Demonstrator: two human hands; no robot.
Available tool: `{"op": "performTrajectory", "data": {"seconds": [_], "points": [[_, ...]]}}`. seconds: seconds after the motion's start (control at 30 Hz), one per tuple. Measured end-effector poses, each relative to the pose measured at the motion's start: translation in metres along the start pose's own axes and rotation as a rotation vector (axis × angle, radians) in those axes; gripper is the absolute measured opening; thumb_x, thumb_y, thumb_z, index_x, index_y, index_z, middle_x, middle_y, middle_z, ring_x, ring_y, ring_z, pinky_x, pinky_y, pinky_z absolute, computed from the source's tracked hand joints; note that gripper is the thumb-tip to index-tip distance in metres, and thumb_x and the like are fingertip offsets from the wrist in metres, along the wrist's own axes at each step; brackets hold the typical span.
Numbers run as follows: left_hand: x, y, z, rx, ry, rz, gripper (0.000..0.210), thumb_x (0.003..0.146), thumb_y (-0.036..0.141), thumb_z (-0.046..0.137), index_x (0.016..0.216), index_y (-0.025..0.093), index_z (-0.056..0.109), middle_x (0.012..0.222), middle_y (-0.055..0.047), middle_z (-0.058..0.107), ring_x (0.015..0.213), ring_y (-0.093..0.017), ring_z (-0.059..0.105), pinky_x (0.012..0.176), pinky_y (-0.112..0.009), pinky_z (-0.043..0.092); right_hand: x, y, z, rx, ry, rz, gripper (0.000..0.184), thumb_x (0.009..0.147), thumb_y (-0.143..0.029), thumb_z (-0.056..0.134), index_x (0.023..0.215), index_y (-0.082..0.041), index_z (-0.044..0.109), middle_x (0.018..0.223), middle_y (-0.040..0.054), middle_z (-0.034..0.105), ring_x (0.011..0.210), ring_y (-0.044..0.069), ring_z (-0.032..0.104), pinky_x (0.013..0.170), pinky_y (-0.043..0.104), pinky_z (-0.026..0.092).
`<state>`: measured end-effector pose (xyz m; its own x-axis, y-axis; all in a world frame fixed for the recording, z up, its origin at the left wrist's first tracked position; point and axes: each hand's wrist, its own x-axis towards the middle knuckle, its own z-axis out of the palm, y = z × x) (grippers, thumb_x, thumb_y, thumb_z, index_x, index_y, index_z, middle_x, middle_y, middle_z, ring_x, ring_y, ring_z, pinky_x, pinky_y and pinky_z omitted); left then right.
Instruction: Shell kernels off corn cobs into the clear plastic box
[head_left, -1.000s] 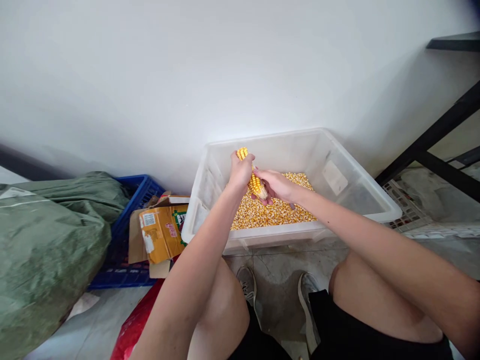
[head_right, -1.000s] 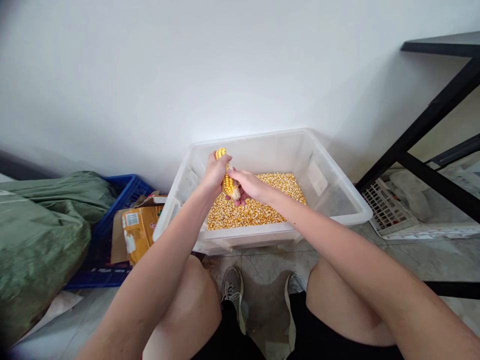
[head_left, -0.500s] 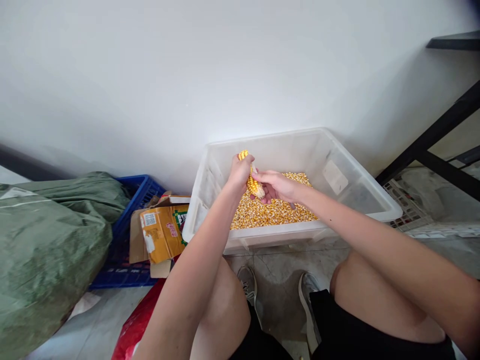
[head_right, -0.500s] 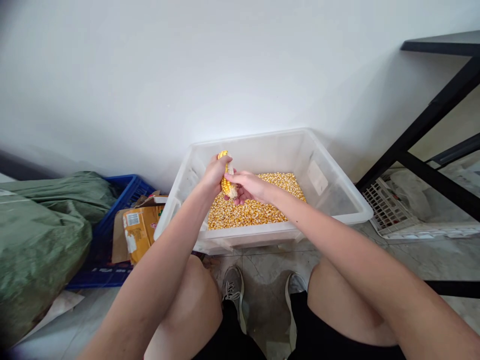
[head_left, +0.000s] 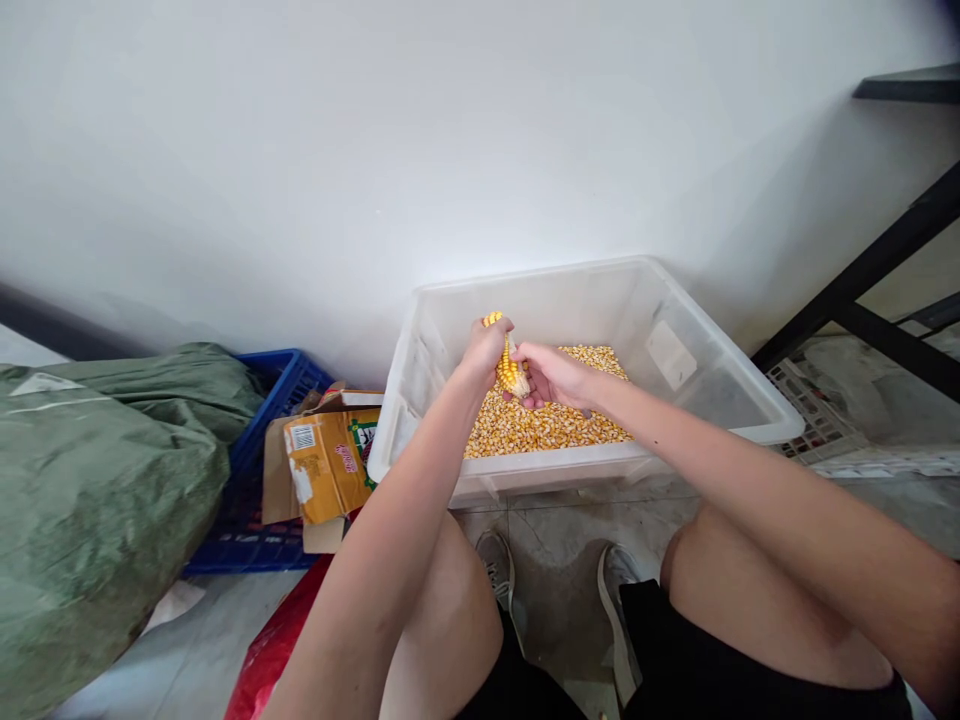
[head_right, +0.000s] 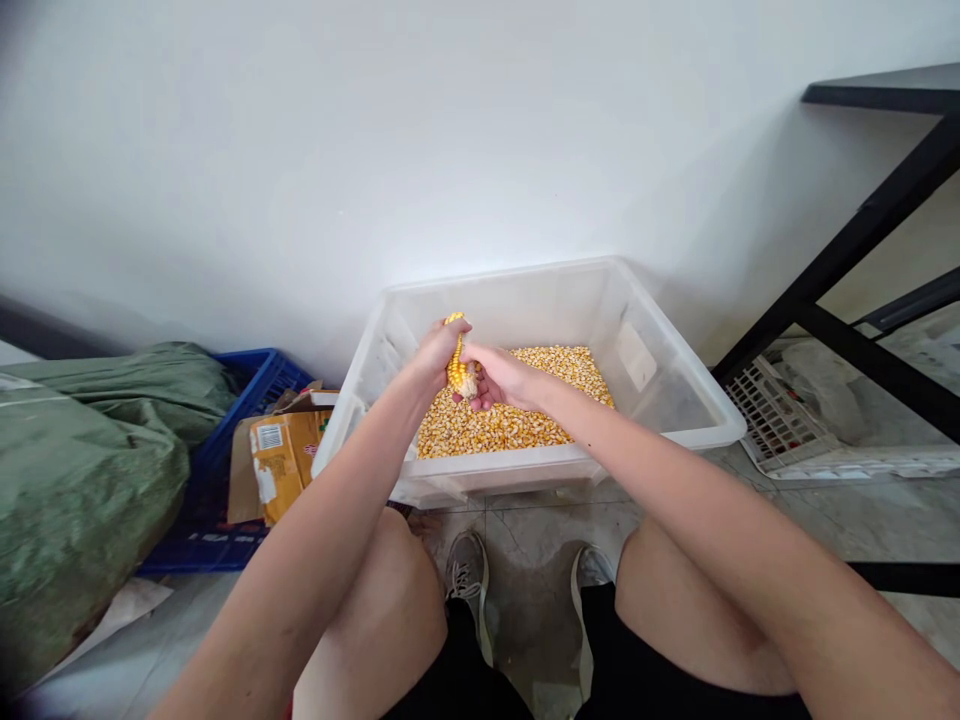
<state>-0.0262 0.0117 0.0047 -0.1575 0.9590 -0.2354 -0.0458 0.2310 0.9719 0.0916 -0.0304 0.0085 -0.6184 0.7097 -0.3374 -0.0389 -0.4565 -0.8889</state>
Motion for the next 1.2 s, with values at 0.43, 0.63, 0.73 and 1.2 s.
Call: {"op": "performTrajectory", "data": {"seconds": [0.43,0.63,0.73,1.2], "points": [[0.011,-0.004,0.000,-0.118,0.367,0.191,0.036,0.080,0.023,0.055,0.113,0.022,0.042,0.068,0.003,0.050,0.055,-0.016,0.057,0.052,-0.026,0.042,0.014,0.014,0.006,-0.540,0.354,-0.335,0.044,0.099,-0.058,0.034,0.094,-0.021,0.057,0.059,0.0003,0.052,0.052,0.014,0.053,0.046,0.022,0.040],[0.001,0.001,0.006,-0.247,0.334,0.144,0.035,0.079,0.019,0.053,0.112,0.022,0.040,0.064,0.006,0.045,0.047,-0.013,0.050,0.048,-0.024,0.041,0.009,0.013,0.008,-0.772,0.448,-0.493,0.046,0.102,-0.047,0.028,0.073,-0.020,0.052,0.062,0.0014,0.051,0.064,0.015,0.055,0.061,0.024,0.040],[0.001,0.001,0.009,-0.303,0.312,0.125,0.035,0.080,0.019,0.051,0.112,0.021,0.039,0.063,0.006,0.045,0.047,-0.013,0.051,0.048,-0.024,0.042,0.006,0.010,0.011,-0.831,0.572,-0.500,0.047,0.101,-0.039,0.026,0.066,-0.020,0.051,0.055,0.0020,0.050,0.063,0.017,0.056,0.062,0.026,0.039],[-0.002,0.006,0.005,-0.302,0.258,0.094,0.053,0.083,0.027,0.052,0.133,0.024,0.034,0.063,0.005,0.050,0.043,-0.015,0.054,0.048,-0.025,0.045,0.004,-0.005,-0.031,-0.595,0.602,-0.330,0.022,0.093,-0.034,0.051,0.093,-0.019,0.067,0.106,0.0088,0.071,0.102,0.022,0.065,0.076,0.029,0.054]]}}
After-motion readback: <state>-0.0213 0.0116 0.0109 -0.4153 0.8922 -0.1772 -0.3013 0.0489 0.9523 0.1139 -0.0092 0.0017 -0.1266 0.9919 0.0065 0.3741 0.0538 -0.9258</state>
